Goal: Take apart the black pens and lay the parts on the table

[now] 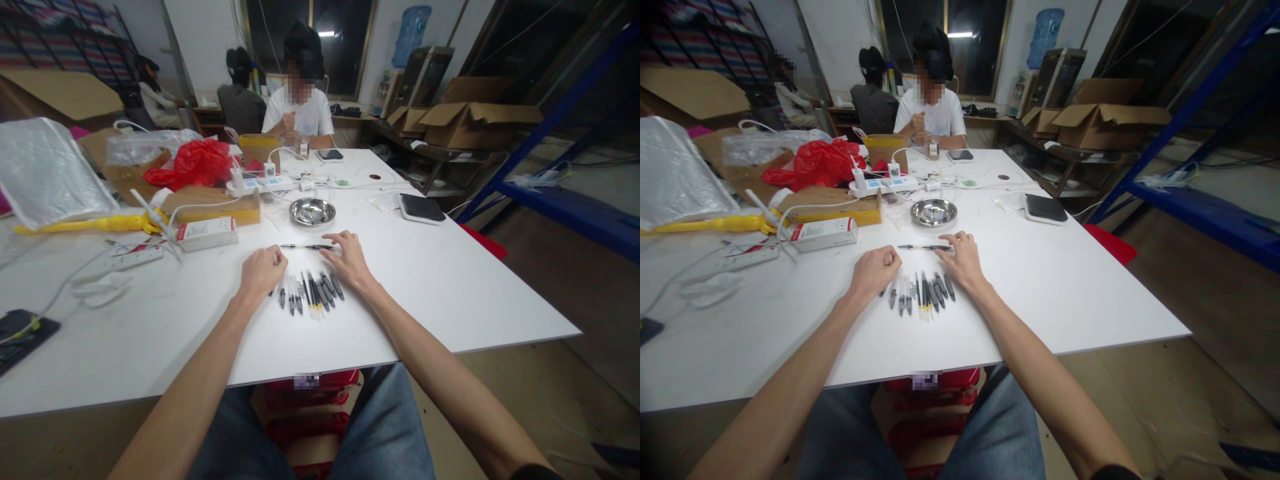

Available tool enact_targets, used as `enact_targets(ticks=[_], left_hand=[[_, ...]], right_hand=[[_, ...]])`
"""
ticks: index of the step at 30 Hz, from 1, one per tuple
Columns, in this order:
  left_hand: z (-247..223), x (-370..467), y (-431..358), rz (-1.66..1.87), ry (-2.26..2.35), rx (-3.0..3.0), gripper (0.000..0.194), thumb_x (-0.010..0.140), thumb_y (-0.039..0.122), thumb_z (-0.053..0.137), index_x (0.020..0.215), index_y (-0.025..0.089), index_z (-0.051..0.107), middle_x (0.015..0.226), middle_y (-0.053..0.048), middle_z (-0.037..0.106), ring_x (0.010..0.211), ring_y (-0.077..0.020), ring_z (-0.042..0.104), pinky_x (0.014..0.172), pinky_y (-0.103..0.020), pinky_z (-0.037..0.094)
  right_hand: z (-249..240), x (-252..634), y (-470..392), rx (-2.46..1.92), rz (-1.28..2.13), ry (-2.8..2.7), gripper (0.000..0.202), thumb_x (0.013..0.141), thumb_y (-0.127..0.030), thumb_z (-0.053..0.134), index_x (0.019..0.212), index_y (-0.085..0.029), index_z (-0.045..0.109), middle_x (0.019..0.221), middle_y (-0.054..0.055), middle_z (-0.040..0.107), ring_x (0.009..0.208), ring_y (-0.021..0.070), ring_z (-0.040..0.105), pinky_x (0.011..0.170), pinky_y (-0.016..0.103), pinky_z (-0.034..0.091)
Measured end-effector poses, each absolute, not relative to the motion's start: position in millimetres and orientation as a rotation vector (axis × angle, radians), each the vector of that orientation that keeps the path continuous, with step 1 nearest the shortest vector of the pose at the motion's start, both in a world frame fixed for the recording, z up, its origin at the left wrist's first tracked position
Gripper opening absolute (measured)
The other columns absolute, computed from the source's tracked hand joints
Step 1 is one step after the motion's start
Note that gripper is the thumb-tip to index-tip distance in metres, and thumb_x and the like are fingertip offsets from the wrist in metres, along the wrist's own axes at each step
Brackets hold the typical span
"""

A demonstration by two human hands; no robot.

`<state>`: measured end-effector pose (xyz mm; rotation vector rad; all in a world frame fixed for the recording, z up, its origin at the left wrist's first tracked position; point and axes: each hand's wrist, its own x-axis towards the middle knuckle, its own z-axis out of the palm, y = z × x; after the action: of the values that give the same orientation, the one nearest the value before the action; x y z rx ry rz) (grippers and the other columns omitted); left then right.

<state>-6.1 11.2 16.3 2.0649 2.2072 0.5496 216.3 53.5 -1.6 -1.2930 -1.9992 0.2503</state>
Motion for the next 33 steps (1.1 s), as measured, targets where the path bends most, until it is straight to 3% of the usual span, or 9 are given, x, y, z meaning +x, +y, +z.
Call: enact_targets(ticks=[3, 8, 14, 17, 20, 24, 28, 33], left_hand=[[17, -5, 11, 0.572, 2.19, 2.068, 0.026, 0.089, 0.03, 0.046, 0.085, 0.023, 0.07, 0.072, -0.003, 0.071, 0.075, -0.021, 0.065, 0.061, -0.029, 0.033], [17, -6, 11, 0.616, 2.192, 2.091, 0.03, 0.091, 0.032, 0.044, 0.076, 0.023, 0.069, 0.07, -0.004, 0.071, 0.072, -0.0215, 0.064, 0.061, -0.03, 0.031], [15, -12, 16, 0.717, 2.16, 2.087, 0.035, 0.092, 0.03, 0.045, 0.064, 0.021, 0.062, 0.064, -0.005, 0.065, 0.066, -0.0192, 0.059, 0.063, -0.03, 0.032], [17, -12, 15, 1.122, 2.137, 2.124, 0.026, 0.094, 0.027, 0.046, 0.079, 0.018, 0.066, 0.076, -0.006, 0.066, 0.076, -0.0197, 0.06, 0.072, -0.03, 0.04], [21, -7, 12, 1.412, 1.985, 2.357, 0.022, 0.093, 0.028, 0.055, 0.108, 0.017, 0.066, 0.11, -0.011, 0.066, 0.105, -0.0252, 0.058, 0.091, -0.036, 0.043], [32, 6, 16, 1.223, 1.716, 2.798, 0.017, 0.097, 0.029, 0.054, 0.106, 0.019, 0.066, 0.126, -0.012, 0.063, 0.12, -0.0292, 0.052, 0.099, -0.044, 0.04], [45, 16, 33, 0.969, 1.655, 3.034, 0.02, 0.1, 0.024, 0.047, 0.102, 0.016, 0.064, 0.112, -0.014, 0.067, 0.109, -0.0296, 0.056, 0.09, -0.042, 0.041], [41, 13, 34, 0.655, 1.679, 2.966, 0.026, 0.103, 0.028, 0.041, 0.102, 0.017, 0.064, 0.097, -0.012, 0.069, 0.097, -0.0271, 0.061, 0.082, -0.038, 0.04]], right_hand=[[-7, 218, 64, -1.36, 0.259, -2.104, 0.032, 0.087, -0.034, 0.073, 0.117, -0.024, 0.072, 0.112, 0.01, 0.062, 0.106, 0.0293, 0.052, 0.093, 0.042, 0.042], [-8, 206, 83, -1.396, 0.319, -2.137, 0.009, 0.09, -0.02, 0.066, 0.098, -0.02, 0.07, 0.096, 0.007, 0.065, 0.094, 0.0245, 0.055, 0.088, 0.037, 0.042], [-7, 199, 96, -1.321, 0.483, -1.995, 0.01, 0.092, -0.014, 0.056, 0.092, -0.017, 0.066, 0.088, 0.006, 0.069, 0.084, 0.0203, 0.059, 0.08, 0.031, 0.042], [-5, 196, 85, -1.272, 0.6, -1.918, 0.018, 0.097, -0.018, 0.05, 0.087, -0.017, 0.065, 0.073, 0.002, 0.065, 0.071, 0.0179, 0.058, 0.073, 0.028, 0.04], [-1, 190, 69, -1.206, 0.576, -1.91, 0.03, 0.101, -0.027, 0.045, 0.08, -0.019, 0.065, 0.072, 0.002, 0.064, 0.07, 0.0179, 0.058, 0.071, 0.028, 0.037], [6, 188, 56, -1.169, 0.546, -1.806, 0.047, 0.106, -0.042, 0.036, 0.073, -0.02, 0.06, 0.068, 0.002, 0.062, 0.067, 0.0173, 0.056, 0.07, 0.028, 0.036], [12, 195, 54, -1.123, 0.576, -1.775, 0.051, 0.105, -0.05, 0.033, 0.07, -0.02, 0.054, 0.066, 0.0, 0.058, 0.067, 0.0168, 0.054, 0.068, 0.027, 0.035], [12, 195, 53, -1.025, 0.602, -1.902, 0.039, 0.104, -0.043, 0.04, 0.077, -0.02, 0.057, 0.069, -0.001, 0.057, 0.067, 0.0155, 0.052, 0.068, 0.026, 0.037]])
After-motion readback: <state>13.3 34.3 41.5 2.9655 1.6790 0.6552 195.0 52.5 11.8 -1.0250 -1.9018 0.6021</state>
